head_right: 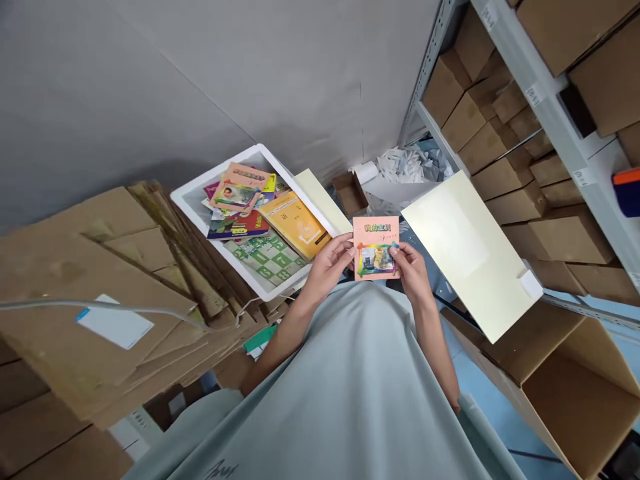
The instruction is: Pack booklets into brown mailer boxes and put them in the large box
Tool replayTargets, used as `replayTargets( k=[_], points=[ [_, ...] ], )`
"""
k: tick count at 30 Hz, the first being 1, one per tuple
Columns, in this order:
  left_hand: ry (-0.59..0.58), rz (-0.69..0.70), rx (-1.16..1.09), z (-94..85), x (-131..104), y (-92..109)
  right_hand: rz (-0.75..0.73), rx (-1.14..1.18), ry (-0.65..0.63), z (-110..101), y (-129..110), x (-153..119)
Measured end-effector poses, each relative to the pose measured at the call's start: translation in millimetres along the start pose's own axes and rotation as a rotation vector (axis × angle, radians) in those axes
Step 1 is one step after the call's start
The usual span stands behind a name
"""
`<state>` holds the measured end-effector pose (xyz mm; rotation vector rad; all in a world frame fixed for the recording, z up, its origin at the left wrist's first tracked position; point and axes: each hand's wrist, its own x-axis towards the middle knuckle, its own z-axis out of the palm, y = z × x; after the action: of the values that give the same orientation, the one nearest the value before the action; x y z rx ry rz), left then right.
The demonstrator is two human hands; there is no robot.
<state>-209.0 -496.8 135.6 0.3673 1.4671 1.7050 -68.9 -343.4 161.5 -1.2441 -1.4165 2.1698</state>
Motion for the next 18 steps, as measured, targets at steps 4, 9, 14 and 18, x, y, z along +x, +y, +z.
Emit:
replayTargets(
  k=[4,9,14,18],
  points=[
    [0.080,0.029,0.020,48.1,8.3,-3.1,-0.018,0.000,-0.085,-40.9,-12.3,10.6],
    [0.155,0.098,-0.003,120.0,25.3,-13.0,-0.050,0.000,-0.147,-109.1,-29.4,14.5],
    [0.134,0.083,0.014,187.4,41.4,-20.2,-0.071,0.005,-0.160,-179.8,-47.4,18.1],
    [0.047,-0.006,0.063,229.8,59.5,-25.8,-0.076,0.063,-0.114,-231.8,-56.6,19.9]
  ],
)
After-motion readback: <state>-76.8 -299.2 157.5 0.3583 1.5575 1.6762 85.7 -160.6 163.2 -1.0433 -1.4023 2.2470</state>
